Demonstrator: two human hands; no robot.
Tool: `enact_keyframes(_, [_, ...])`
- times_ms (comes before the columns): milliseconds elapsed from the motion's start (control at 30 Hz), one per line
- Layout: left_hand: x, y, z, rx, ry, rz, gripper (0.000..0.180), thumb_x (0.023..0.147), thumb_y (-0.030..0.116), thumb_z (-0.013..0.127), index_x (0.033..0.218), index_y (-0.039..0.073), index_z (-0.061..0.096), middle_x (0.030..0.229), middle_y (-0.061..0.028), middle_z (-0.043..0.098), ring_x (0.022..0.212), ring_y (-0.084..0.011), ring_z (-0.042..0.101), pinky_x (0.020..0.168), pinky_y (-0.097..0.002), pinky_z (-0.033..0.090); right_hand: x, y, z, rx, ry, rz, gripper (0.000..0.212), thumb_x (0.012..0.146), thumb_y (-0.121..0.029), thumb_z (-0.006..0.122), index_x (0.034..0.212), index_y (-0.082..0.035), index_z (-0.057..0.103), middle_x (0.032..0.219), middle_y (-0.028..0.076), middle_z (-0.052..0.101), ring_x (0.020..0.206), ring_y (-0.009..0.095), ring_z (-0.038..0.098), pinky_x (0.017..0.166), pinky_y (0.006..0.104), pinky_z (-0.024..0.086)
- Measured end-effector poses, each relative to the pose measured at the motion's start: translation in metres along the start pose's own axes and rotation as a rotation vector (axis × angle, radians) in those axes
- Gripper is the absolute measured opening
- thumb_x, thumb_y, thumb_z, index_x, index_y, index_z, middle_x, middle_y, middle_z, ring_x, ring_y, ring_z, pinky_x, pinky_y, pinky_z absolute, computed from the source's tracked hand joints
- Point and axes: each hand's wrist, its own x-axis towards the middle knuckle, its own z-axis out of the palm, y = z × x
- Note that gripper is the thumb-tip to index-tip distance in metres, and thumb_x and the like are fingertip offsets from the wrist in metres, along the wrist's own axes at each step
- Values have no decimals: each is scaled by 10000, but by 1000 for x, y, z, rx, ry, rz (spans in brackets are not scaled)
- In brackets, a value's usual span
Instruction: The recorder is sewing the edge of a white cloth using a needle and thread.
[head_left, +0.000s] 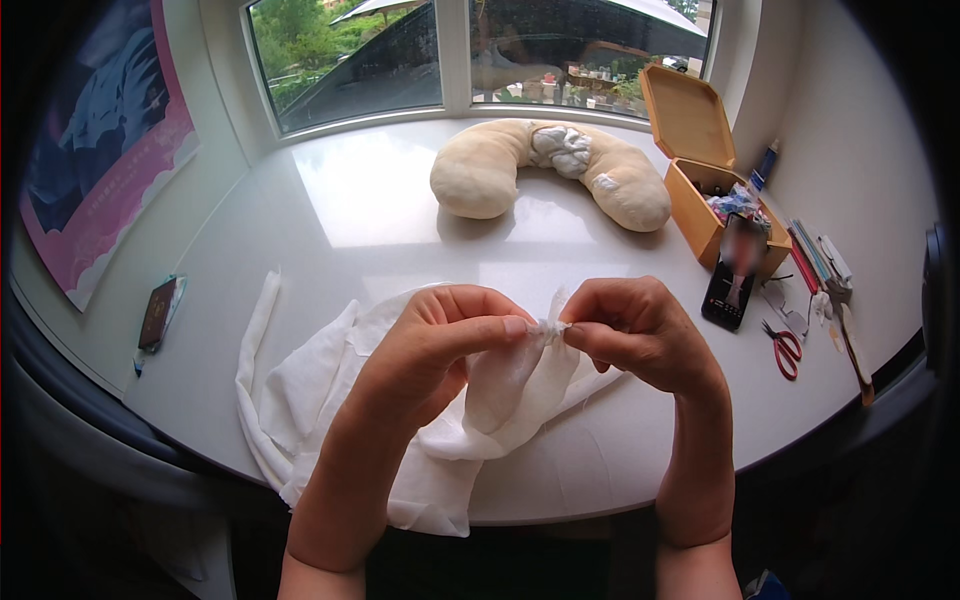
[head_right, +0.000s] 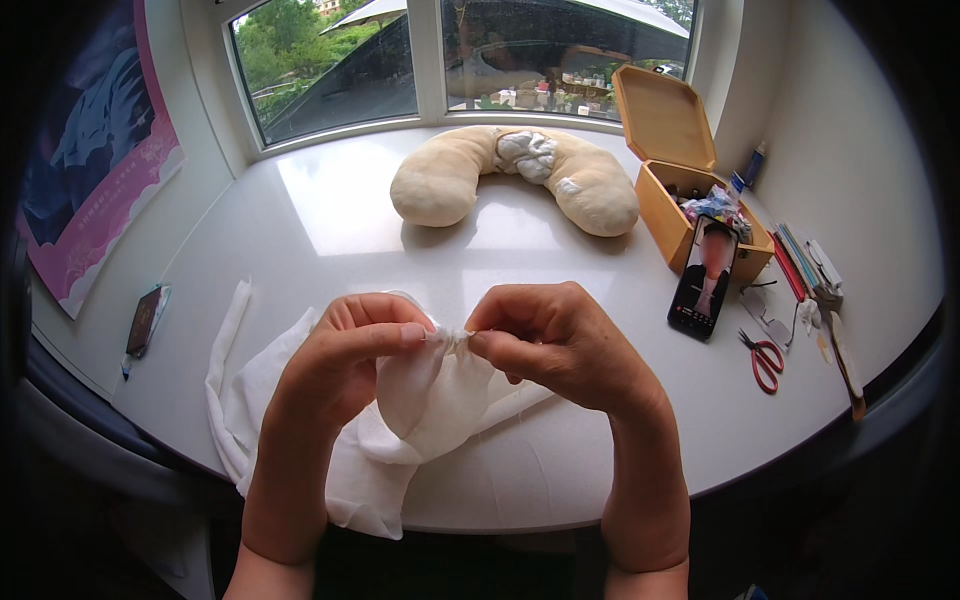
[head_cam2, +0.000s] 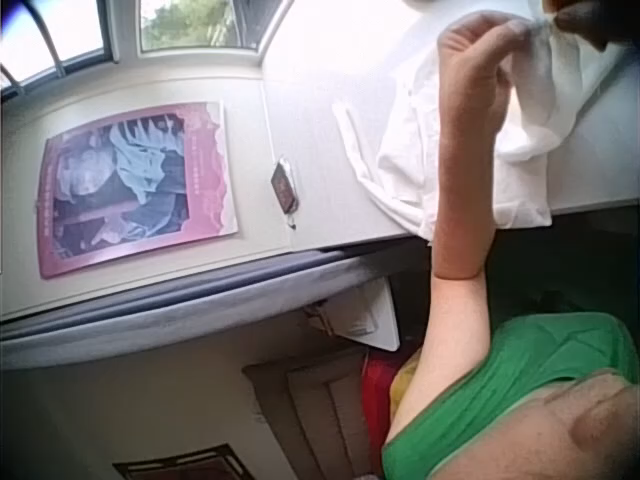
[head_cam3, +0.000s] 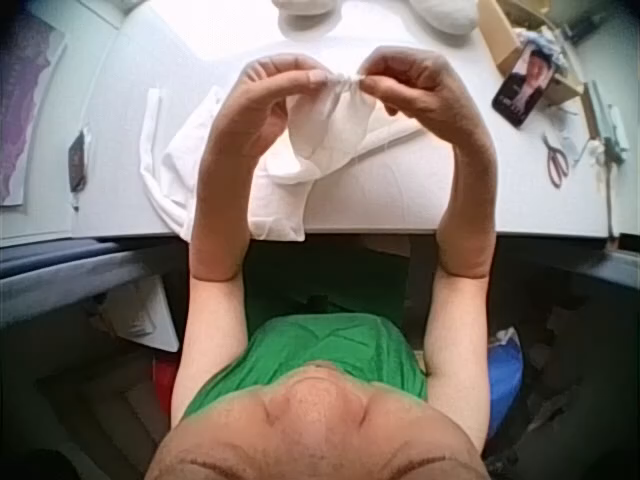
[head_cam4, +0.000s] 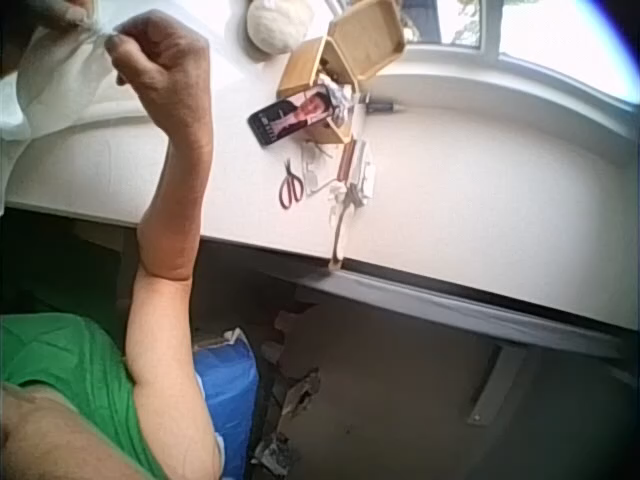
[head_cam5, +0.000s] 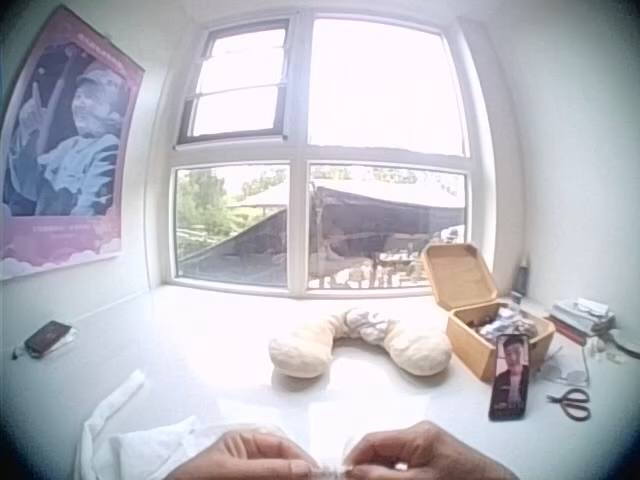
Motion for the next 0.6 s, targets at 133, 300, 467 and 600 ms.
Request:
enact_keyframes(133, [0, 0, 1, -22, -27, -9, 163, 797, 129, 682, 867, -16, 655, 781, -63, 644, 728, -94, 582, 701, -210, 449, 0, 1, 1, 28, -21, -37, 114, 856, -102, 610, 859, 11, 625, 699, 2, 598, 607, 41, 498, 547, 188, 417])
enact_keyframes(300, [2, -3, 1, -35, -35, 13, 142, 794, 119, 694, 849, -4, 648, 772, -52, 641, 736, -90, 584, 704, -216, 453, 0, 5, 3, 11, 10, -56, 122, 858, -111, 611, 869, 11, 616, 699, 3, 591, 622, 49, 504, 562, 199, 421])
enact_keyframes(467, [4, -7, 1, 0, -22, 18, 117, 793, 99, 692, 838, 2, 646, 761, -45, 641, 719, -87, 582, 710, -218, 449, 3, 1, 10, -77, 17, -119, 122, 865, -76, 549, 961, 0, 546, 661, 12, 553, 630, 59, 509, 572, 214, 427])
enact_keyframes(600, [7, -11, 2, 24, 5, 74, 105, 797, 94, 686, 832, 4, 644, 761, -45, 644, 712, -84, 583, 708, -214, 449, 4, 5, 15, 42, 28, -178, 201, 849, -49, 469, 1046, -14, 445, 665, 46, 550, 623, 97, 533, 582, 246, 445])
